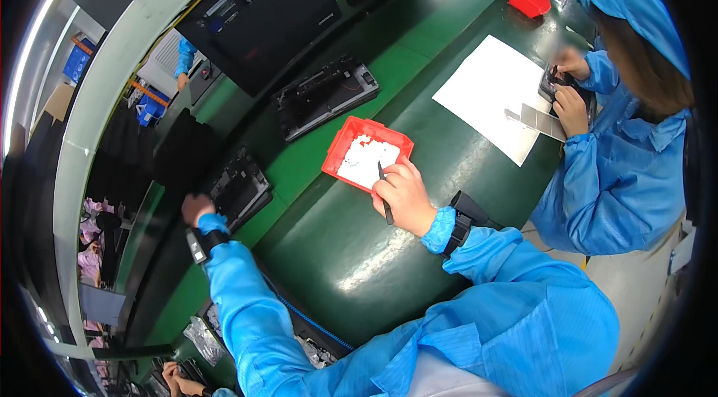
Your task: Assembling internal electronic components into a tablet or laptop chassis using tweezers and a screwdriver on a manufacturing line.
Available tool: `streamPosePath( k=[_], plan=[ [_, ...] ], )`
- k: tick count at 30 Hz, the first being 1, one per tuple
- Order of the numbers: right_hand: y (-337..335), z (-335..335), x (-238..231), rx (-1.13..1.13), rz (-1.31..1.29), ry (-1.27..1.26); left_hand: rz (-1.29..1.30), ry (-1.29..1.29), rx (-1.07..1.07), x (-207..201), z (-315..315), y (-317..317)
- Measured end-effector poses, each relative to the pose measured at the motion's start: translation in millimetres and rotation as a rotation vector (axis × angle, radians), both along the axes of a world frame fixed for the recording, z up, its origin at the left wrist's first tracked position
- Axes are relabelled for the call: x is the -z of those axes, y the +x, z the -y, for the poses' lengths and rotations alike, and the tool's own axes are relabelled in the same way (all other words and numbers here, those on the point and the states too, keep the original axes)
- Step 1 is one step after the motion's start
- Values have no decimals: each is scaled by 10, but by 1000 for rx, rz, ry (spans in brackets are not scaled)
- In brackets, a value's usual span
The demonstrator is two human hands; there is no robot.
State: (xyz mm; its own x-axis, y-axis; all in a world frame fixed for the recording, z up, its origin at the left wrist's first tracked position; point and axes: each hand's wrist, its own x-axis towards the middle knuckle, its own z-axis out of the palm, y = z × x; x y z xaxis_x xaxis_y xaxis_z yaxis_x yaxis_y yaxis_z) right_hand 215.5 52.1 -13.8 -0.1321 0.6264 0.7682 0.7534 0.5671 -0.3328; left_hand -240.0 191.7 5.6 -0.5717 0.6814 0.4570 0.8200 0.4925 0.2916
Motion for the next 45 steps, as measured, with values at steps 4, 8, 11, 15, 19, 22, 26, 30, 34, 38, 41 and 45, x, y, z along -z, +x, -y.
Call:
streamPosePath(
  k=[4,8,11,15,19,22,26,30,34,38,41,45],
  plan=[
    [-22,18,-59,20,1,-16,132,177,566,-67,-378,1344],
    [15,11,-99,29,-36,-5,436,-143,405,22,-706,2179],
    [1,24,-103,33,-47,11,642,-240,356,145,-866,2131],
    [-24,47,-87,21,-69,21,939,-374,320,352,-1127,1808],
    [121,39,-19,106,-78,1,1409,-153,215,96,-939,2467],
    [-17,81,-160,54,-61,16,1589,197,279,815,-1358,1342],
    [-149,20,-158,-3,-76,38,984,223,530,760,-918,-123],
    [94,64,-124,143,-65,17,1327,151,293,-561,143,553],
    [-44,29,-144,67,-61,38,1149,-165,382,-733,1105,6],
    [-89,21,-110,50,-54,24,1185,-411,519,-492,1536,330],
    [-130,108,-137,8,-53,-15,1209,-606,594,-206,1620,794],
    [-290,286,-116,-115,-25,-106,948,-570,702,-5,1530,1147]
  ],
)
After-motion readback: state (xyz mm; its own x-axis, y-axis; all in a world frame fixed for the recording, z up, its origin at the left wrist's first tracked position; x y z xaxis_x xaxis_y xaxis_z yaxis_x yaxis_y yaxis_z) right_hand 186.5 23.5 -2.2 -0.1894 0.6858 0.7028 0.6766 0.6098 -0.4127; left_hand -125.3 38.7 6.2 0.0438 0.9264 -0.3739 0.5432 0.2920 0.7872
